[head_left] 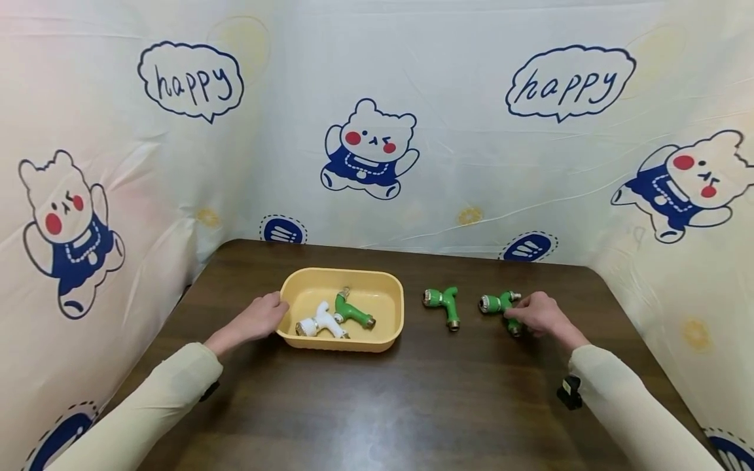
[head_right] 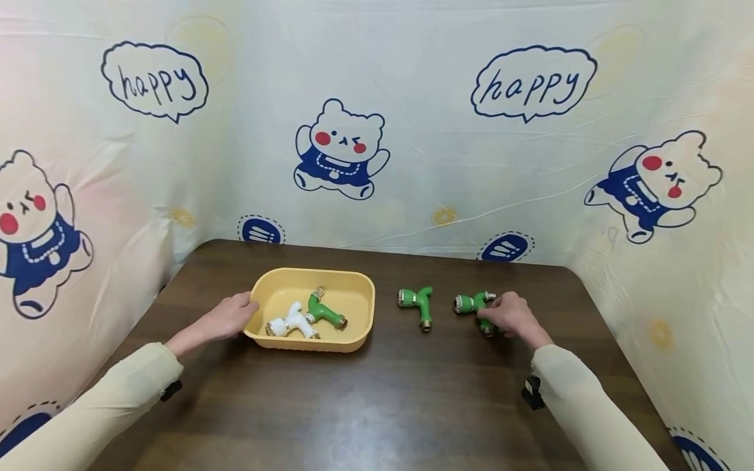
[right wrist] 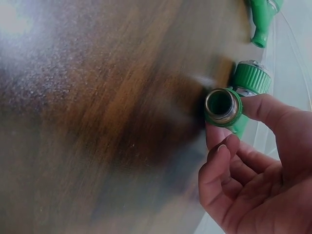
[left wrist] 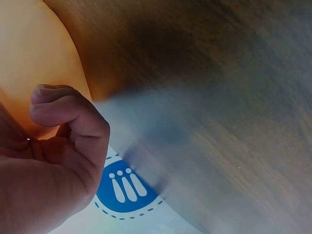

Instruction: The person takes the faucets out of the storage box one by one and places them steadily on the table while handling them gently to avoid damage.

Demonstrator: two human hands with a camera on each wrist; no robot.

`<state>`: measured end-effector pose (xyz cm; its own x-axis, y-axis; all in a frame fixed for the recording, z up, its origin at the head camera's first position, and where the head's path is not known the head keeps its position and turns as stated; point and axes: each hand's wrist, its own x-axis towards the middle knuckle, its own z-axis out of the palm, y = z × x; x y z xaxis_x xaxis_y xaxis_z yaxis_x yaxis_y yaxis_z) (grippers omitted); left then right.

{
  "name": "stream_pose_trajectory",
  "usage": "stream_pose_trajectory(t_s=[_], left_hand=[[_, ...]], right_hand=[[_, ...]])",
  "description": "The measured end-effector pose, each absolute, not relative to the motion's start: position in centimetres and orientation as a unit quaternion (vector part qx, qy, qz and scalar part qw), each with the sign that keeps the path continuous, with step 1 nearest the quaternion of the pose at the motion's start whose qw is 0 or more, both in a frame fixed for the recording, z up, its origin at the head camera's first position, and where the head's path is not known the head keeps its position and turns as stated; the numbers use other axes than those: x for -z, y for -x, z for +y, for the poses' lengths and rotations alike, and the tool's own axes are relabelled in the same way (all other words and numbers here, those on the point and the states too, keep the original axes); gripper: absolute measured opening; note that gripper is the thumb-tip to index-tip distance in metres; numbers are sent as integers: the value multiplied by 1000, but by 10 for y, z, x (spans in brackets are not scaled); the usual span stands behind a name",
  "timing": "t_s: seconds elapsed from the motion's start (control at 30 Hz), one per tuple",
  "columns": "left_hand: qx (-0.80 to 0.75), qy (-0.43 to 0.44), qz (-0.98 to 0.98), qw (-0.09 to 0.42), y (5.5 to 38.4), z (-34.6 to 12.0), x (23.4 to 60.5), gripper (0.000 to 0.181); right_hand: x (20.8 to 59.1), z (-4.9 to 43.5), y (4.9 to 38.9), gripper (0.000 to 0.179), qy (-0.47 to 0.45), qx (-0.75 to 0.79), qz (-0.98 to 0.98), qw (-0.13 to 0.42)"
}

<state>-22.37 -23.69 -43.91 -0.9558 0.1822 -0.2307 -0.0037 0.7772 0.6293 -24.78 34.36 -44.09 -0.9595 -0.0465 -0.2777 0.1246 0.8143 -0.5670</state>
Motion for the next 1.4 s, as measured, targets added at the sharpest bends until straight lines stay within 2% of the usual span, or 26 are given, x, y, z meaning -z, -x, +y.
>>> stream_pose_trajectory(t_s=[0.53,0.77,1.4], left_hand=[[-335,-42,929,149,222,-235,438,37],[-340,-35,928,151,225,-236,435,40],[-340,-28,926,162,225,-235,438,38]], right_hand=[[431,348,241,37,-12,302,940,156],[426,349,244,41,-27,315,940,127],[416,345,252,38,-4,308,943,127]])
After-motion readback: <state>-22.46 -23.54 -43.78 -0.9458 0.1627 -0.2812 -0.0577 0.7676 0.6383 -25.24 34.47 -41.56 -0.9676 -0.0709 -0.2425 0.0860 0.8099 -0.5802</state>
